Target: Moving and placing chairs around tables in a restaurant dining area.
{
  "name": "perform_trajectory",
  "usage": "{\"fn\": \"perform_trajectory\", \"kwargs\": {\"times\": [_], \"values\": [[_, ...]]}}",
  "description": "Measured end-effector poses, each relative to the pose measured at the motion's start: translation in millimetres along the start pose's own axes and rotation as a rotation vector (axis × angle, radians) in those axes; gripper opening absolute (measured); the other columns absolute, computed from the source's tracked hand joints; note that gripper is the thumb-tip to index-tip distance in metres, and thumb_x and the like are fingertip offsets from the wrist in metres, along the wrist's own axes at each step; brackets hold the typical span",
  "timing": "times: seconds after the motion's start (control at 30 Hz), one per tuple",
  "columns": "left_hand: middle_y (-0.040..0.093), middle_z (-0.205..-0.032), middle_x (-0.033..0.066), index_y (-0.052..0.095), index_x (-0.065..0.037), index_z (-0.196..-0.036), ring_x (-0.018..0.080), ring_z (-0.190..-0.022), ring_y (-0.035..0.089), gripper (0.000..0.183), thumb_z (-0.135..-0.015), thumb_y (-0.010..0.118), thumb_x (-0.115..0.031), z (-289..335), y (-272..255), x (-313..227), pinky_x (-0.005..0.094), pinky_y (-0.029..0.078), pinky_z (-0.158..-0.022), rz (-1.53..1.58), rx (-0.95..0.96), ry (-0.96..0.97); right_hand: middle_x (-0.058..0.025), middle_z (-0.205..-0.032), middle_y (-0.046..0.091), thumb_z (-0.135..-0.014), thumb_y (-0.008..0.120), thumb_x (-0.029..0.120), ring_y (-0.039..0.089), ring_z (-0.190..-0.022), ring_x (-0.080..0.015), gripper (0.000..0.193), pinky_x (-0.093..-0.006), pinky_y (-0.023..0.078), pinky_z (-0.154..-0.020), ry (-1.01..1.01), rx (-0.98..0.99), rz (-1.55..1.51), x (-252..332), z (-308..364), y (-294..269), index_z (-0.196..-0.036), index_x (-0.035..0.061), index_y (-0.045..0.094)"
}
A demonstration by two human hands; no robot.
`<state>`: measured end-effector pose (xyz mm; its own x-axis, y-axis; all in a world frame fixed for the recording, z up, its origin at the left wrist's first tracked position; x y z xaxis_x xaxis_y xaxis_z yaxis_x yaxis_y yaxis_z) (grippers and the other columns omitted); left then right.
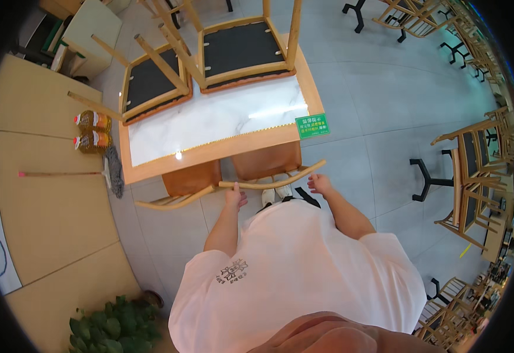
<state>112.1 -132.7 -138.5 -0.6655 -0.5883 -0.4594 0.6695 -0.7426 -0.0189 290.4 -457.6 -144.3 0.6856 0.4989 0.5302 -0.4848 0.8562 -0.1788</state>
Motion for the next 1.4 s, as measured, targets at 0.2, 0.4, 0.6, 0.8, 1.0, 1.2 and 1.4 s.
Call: {"fn": "perform_trajectory", "kwargs": {"times": [0.2,0.4,0.6,0.8,1.0,1.2,1.4], "values": [[0.054,-0.102,0.0176,0.043,-0.003,-0.112,0.0290,-0.089,0.057,0.050,-0.087,0.043,-0.046,-7.7,-20.7,23.8,0.0402,0.050,-0.069,-0.166,0.028,-0.016,-0.0048,-0.077,0.060,-0.080,0.054,0.030,0.058,-0.069,-0.0151,0.027,-0.0332,0.051,-0.061,0.055,-0.089,-0.035,-65.7,46.2,-38.4,-0.085,0.0040,0.061],[0.058,-0.085,0.0129,0.051,-0.002,-0.098,0.0239,-0.072,0.060,0.027,-0.084,0.045,-0.024,-24.3,-55.1,66.2,0.0372,0.051,-0.059,-0.493,-0.022,-0.108,-0.0050,-0.075,0.060,-0.076,0.059,0.017,0.058,-0.064,-0.0152,0.014,-0.0321,0.051,-0.058,0.236,-0.272,-0.128,-170.3,77.3,-96.8,-0.083,0.0045,0.060],[0.058,-0.085,0.0137,0.051,-0.001,-0.098,0.0237,-0.069,0.058,0.024,-0.084,0.042,-0.019,-14.3,-28.9,54.6,0.0375,0.051,-0.060,-0.511,-0.040,-0.080,-0.0063,-0.065,0.061,-0.074,0.059,0.017,0.058,-0.058,-0.0157,0.015,-0.0292,0.049,-0.055,0.359,-0.414,-0.222,-188.7,111.9,-123.9,-0.080,0.0044,0.062],[0.054,-0.098,0.0150,0.045,-0.004,-0.103,0.0245,-0.087,0.056,0.025,-0.084,0.043,-0.021,-4.8,58.7,40.5,0.0344,0.048,-0.071,-0.462,0.059,0.014,-0.0084,-0.063,0.061,-0.075,0.057,0.018,0.058,-0.058,-0.0159,0.016,-0.0286,0.048,-0.053,0.120,-0.368,0.186,-195.5,60.4,-190.7,-0.078,0.0031,0.062],[0.057,-0.096,0.0137,0.047,-0.002,-0.106,0.0224,-0.085,0.058,0.032,-0.085,0.045,-0.025,27.0,162.4,51.6,0.0338,0.049,-0.070,-0.369,0.075,0.058,-0.0055,-0.075,0.059,-0.080,0.052,0.020,0.058,-0.063,-0.0150,0.019,-0.0300,0.050,-0.055,0.192,-0.316,-0.400,-193.2,49.2,-274.6,-0.090,0.0047,0.053],[0.058,-0.078,0.0098,0.052,-0.002,-0.093,0.0166,-0.067,0.057,0.031,-0.089,0.041,-0.031,56.1,241.7,45.1,0.0282,0.048,-0.062,-0.324,0.085,0.201,-0.0046,-0.074,0.058,-0.081,0.050,0.020,0.057,-0.062,-0.0149,0.018,-0.0297,0.050,-0.055,0.201,-0.357,-0.349,-202.9,45.3,-344.9,-0.089,0.0048,0.054],[0.054,-0.061,0.0047,0.054,-0.005,-0.087,0.0100,-0.049,0.047,0.026,-0.091,0.037,-0.024,71.0,300.4,8.4,0.0240,0.040,-0.044,-0.457,0.121,0.404,-0.0072,-0.068,0.057,-0.079,0.050,0.016,0.055,-0.054,-0.0160,0.016,-0.0301,0.048,-0.048,0.294,-0.322,-0.445,-239.6,35.7,-349.0,-0.084,0.0018,0.055]]}}
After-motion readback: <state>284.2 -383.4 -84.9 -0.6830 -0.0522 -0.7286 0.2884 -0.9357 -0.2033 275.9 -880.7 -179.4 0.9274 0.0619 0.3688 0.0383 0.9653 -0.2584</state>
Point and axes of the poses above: each hand's wrist, its own z-axis away from the middle knuckle, its own y-axis out of the palm, x = y × z, the point moved 7 cm from there along -z, towards the middle knuckle
